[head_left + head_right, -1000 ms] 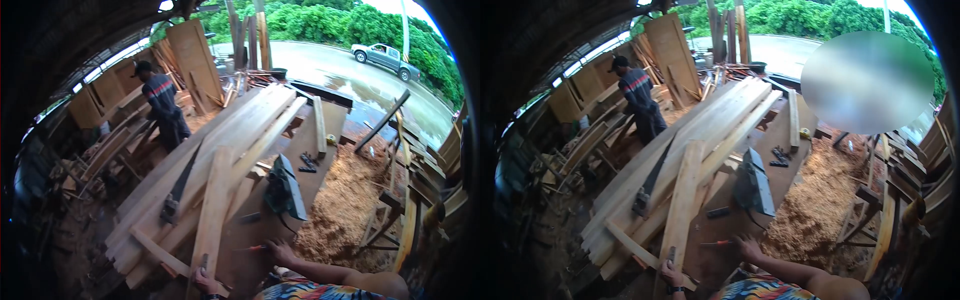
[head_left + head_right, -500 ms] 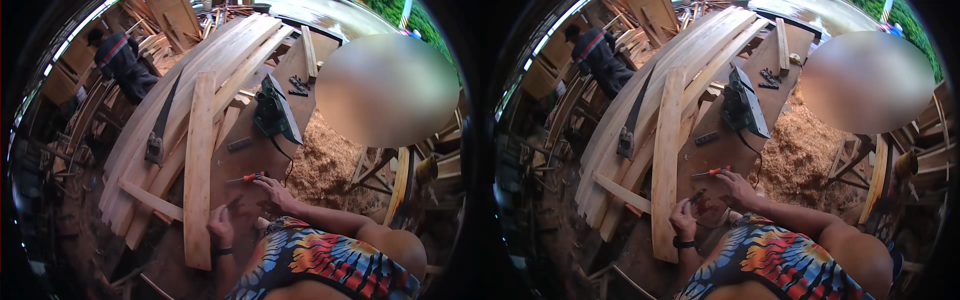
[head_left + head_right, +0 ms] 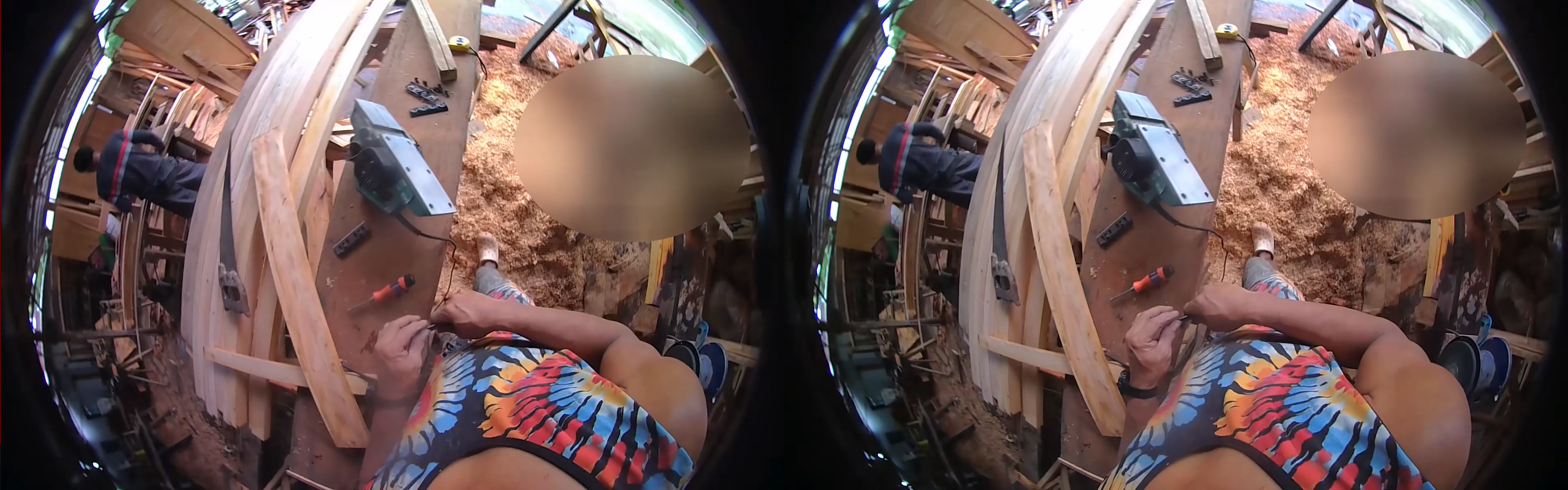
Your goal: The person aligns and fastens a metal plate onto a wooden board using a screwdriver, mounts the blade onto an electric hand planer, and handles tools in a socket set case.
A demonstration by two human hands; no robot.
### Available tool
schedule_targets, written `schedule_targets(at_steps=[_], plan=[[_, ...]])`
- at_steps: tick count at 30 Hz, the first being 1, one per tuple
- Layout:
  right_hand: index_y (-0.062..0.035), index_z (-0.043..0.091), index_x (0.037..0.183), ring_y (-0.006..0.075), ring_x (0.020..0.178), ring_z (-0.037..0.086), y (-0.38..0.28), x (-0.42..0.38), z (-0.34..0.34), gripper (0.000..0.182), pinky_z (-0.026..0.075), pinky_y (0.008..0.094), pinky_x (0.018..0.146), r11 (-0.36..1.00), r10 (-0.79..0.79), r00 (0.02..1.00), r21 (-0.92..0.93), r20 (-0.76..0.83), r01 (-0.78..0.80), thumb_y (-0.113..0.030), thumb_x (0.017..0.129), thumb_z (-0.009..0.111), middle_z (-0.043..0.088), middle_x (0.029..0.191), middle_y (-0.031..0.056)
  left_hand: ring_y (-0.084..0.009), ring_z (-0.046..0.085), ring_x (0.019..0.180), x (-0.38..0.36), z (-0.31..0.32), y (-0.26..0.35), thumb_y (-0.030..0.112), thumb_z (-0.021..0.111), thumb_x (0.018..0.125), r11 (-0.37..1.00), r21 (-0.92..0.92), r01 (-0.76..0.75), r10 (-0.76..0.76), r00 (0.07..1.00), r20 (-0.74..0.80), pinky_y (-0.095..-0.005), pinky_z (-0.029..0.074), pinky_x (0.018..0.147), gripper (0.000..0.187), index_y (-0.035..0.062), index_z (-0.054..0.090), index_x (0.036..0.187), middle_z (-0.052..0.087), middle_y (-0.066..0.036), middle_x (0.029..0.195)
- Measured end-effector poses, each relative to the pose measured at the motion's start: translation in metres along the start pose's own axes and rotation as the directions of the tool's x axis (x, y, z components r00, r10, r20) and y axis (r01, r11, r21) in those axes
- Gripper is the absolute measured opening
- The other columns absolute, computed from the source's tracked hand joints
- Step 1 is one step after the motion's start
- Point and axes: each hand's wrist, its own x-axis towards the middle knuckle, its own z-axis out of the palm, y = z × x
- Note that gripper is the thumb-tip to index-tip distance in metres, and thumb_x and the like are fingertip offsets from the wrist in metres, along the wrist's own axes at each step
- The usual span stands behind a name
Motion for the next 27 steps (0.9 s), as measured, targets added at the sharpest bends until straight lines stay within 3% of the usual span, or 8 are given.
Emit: schedule_targets(at_steps=[3, 6, 9, 12, 16, 23, 26, 27], plan=[[-0.0071, 0.071, 0.101, 0.0438, 0.085, 0.074, 0.033, -0.011, -0.016, 0.019, 0.058, 0.0545, 0.076, 0.999, 0.046, 0.999, 0.0, 0.027, -0.046, -0.017, 0.088, 0.062, 0.074, 0.088, 0.0222, -0.0294, 0.073, 0.101, 0.039, 0.001, 0.011, 0.003, 0.077, 0.089, 0.998, -0.038, 0.05, -0.051, 0.998, -0.024, -0.0387, 0.057, 0.091, 0.024, -0.0016, 0.075, 0.113, 0.076, -0.017, 0.106], [-0.0093, 0.073, 0.108, 0.0471, 0.085, 0.071, 0.083, -0.022, -0.031, 0.028, 0.055, 0.0566, 0.078, 0.984, 0.079, 0.997, 0.159, -0.005, -0.077, -0.018, 0.085, 0.062, 0.071, 0.084, 0.0249, -0.0242, 0.073, 0.097, 0.086, 0.005, 0.013, 0.002, 0.076, 0.092, 0.989, -0.021, 0.146, -0.146, 0.988, -0.054, -0.0357, 0.057, 0.089, 0.021, -0.003, 0.074, 0.112, 0.076, -0.014, 0.105], [-0.0112, 0.076, 0.11, 0.0437, 0.085, 0.073, 0.132, -0.033, -0.058, 0.029, 0.057, 0.0543, 0.079, 0.966, 0.257, 0.96, 0.002, 0.113, -0.259, -0.018, 0.086, 0.061, 0.074, 0.087, 0.0228, -0.0194, 0.071, 0.095, 0.133, 0.014, -0.001, 0.001, 0.073, 0.096, 0.956, -0.015, 0.293, -0.291, 0.942, -0.166, -0.0329, 0.056, 0.088, 0.019, -0.0039, 0.074, 0.113, 0.076, -0.01, 0.105], [-0.0113, 0.076, 0.104, 0.0409, 0.086, 0.075, 0.177, -0.043, -0.089, 0.024, 0.059, 0.0524, 0.079, 0.909, 0.415, 0.897, -0.118, 0.151, -0.4, -0.017, 0.086, 0.061, 0.075, 0.088, 0.0207, -0.0242, 0.073, 0.102, 0.194, 0.016, 0.004, 0.001, 0.073, 0.095, 0.943, 0.046, 0.329, -0.302, 0.907, -0.294, -0.0357, 0.057, 0.092, 0.028, -0.003, 0.073, 0.123, 0.077, -0.015, 0.108], [-0.0102, 0.077, 0.103, 0.0416, 0.086, 0.074, 0.219, -0.054, -0.15, 0.025, 0.059, 0.0532, 0.079, 0.881, 0.471, 0.874, -0.106, 0.121, -0.46, -0.013, 0.083, 0.062, 0.075, 0.088, 0.0219, -0.0188, 0.069, 0.106, 0.261, 0.024, -0.003, 0.003, 0.069, 0.1, 0.93, -0.01, 0.367, -0.34, 0.849, -0.405, -0.0328, 0.057, 0.094, 0.04, -0.0072, 0.061, 0.138, 0.073, -0.013, 0.118], [-0.0026, 0.069, 0.103, 0.0416, 0.089, 0.074, 0.263, -0.033, -0.208, 0.019, 0.059, 0.0537, 0.079, 0.894, 0.446, 0.881, -0.043, 0.156, -0.445, -0.01, 0.09, 0.06, 0.074, 0.087, 0.0217, -0.021, 0.068, 0.111, 0.324, 0.031, -0.017, 0.006, 0.07, 0.1, 0.9, 0.112, 0.421, -0.344, 0.845, -0.41, -0.0344, 0.055, 0.099, 0.056, -0.009, 0.048, 0.149, 0.071, -0.017, 0.122], [-0.0022, 0.071, 0.102, 0.0415, 0.091, 0.074, 0.268, -0.022, -0.226, 0.019, 0.058, 0.0529, 0.079, 0.949, 0.264, 0.954, 0.141, 0.142, -0.283, -0.015, 0.091, 0.062, 0.074, 0.089, 0.0215, -0.0238, 0.069, 0.109, 0.332, 0.037, -0.017, 0.007, 0.072, 0.098, 0.878, 0.096, 0.469, -0.382, 0.808, -0.448, -0.0373, 0.052, 0.102, 0.053, -0.0101, 0.052, 0.144, 0.073, -0.018, 0.117], [-0.0024, 0.073, 0.105, 0.0324, 0.088, 0.075, 0.27, -0.016, -0.231, 0.02, 0.058, 0.0453, 0.078, 0.951, 0.173, 0.974, 0.232, 0.145, -0.203, -0.017, 0.094, 0.066, 0.076, 0.09, 0.0175, -0.025, 0.07, 0.108, 0.334, 0.038, -0.017, 0.008, 0.073, 0.096, 0.874, 0.072, 0.48, -0.397, 0.792, -0.464, -0.0386, 0.051, 0.103, 0.052, -0.0105, 0.055, 0.142, 0.074, -0.018, 0.114]])
